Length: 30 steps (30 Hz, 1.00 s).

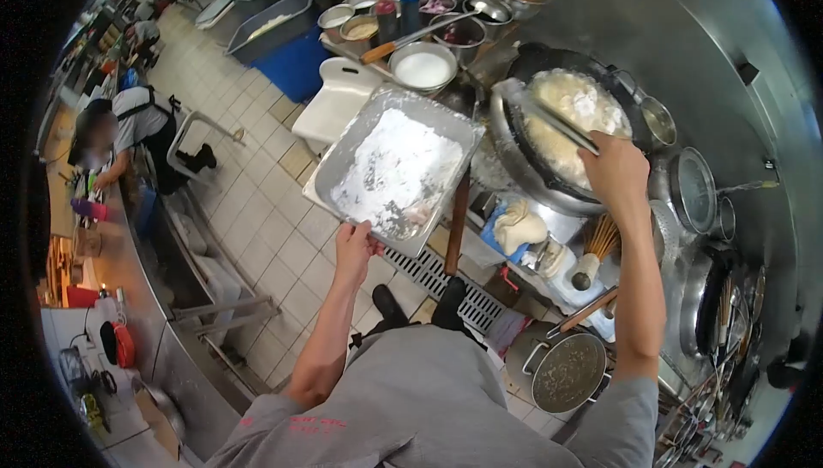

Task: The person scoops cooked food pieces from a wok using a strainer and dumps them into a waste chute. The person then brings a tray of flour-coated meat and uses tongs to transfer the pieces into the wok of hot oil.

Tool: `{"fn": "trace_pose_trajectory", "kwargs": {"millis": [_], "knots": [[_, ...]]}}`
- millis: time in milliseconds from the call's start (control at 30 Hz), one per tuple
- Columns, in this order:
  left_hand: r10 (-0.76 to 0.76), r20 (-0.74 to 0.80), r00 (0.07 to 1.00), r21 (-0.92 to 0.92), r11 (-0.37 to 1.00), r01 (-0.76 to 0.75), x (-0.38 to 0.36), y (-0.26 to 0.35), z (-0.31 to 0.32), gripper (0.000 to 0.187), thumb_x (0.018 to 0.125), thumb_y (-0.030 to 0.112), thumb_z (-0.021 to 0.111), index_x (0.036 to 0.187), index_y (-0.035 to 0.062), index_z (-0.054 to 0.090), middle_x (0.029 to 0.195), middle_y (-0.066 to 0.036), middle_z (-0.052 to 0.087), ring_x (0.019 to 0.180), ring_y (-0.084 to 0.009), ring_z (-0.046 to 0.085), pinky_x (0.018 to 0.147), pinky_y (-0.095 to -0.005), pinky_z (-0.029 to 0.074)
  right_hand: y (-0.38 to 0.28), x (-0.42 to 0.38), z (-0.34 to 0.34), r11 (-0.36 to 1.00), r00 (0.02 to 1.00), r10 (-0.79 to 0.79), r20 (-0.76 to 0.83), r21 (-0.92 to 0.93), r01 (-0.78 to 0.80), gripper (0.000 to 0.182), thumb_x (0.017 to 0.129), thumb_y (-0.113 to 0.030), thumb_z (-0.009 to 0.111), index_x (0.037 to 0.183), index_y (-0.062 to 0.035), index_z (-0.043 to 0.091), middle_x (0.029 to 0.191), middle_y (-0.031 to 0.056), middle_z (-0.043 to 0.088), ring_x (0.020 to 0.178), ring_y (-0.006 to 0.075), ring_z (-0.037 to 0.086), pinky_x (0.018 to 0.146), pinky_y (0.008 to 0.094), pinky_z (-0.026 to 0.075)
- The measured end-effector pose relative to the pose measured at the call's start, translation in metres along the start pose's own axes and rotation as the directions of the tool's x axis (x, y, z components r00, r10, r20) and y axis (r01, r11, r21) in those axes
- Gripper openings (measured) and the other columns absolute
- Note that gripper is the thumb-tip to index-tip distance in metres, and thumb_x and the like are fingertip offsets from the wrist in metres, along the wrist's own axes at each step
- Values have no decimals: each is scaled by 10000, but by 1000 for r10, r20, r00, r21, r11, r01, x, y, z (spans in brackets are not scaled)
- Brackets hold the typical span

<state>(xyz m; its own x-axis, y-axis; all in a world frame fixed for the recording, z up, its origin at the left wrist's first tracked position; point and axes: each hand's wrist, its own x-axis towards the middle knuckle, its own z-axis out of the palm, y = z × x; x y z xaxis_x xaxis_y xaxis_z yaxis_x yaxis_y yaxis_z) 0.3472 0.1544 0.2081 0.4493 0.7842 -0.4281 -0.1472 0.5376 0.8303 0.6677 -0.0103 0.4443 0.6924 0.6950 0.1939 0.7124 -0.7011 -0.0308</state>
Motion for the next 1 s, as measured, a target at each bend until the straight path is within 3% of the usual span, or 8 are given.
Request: {"fn": "trace_pose_trajectory", "kwargs": {"millis": [100,233,300,500,667,733,833,1000], "knots": [[11,14,1000,-12,1000,-11,0,0,1,132,916,146,520,936,17,507,710,-74,584,542,-135,564,455,-271,472,-49,-11,-3,937,914,-350,207,64,345,206,735,-244,666,842,-68,666,735,160,638,741,358,616,664,444,477],[18,43,999,-28,999,-17,-3,2,4,147,912,141,523,927,-3,503,719,-90,589,554,-145,578,448,-270,469,-130,-21,22,769,690,-534,489,-59,636,108,731,-156,619,760,-99,707,727,103,669,717,261,668,607,383,514],[21,-6,1000,-11,1000,-21,-3,-1,2,147,909,139,522,929,-6,501,727,-94,592,552,-151,580,445,-272,469,-144,-29,35,656,622,-657,426,-83,750,79,702,-149,655,702,-84,699,706,93,673,680,262,677,554,358,508],[21,-7,1000,-30,999,-21,-4,-3,5,160,908,145,513,971,-3,505,760,-101,584,565,-164,545,476,-283,443,-116,-33,24,789,740,-566,363,-23,615,87,707,-141,634,699,-86,701,706,125,670,660,269,672,534,359,507],[40,-49,998,21,999,-40,3,-12,1,152,902,138,527,944,-6,497,751,-114,585,551,-178,568,450,-297,467,-144,-37,24,724,586,-552,593,-9,690,128,740,-171,634,782,-90,723,807,99,698,752,239,680,593,352,513],[32,-45,998,46,998,-30,0,-14,-1,140,902,142,527,932,9,494,747,-104,576,564,-176,553,463,-302,450,-145,-41,44,694,620,-656,430,23,719,108,713,-158,642,723,-75,709,744,98,687,724,261,681,583,371,515],[31,-34,999,24,999,-30,-5,-8,6,119,903,138,515,929,25,492,735,-92,565,563,-168,533,467,-308,429,-122,-39,44,729,655,-632,413,32,683,117,706,-163,646,707,-62,705,741,111,683,719,275,677,591,383,516],[45,-10,999,6,999,-45,0,-8,5,110,897,128,521,938,28,499,704,-94,578,524,-165,533,458,-302,437,-42,-31,-13,949,809,-306,502,99,298,149,719,-179,669,818,-78,718,805,83,696,790,241,680,655,354,531]]}}
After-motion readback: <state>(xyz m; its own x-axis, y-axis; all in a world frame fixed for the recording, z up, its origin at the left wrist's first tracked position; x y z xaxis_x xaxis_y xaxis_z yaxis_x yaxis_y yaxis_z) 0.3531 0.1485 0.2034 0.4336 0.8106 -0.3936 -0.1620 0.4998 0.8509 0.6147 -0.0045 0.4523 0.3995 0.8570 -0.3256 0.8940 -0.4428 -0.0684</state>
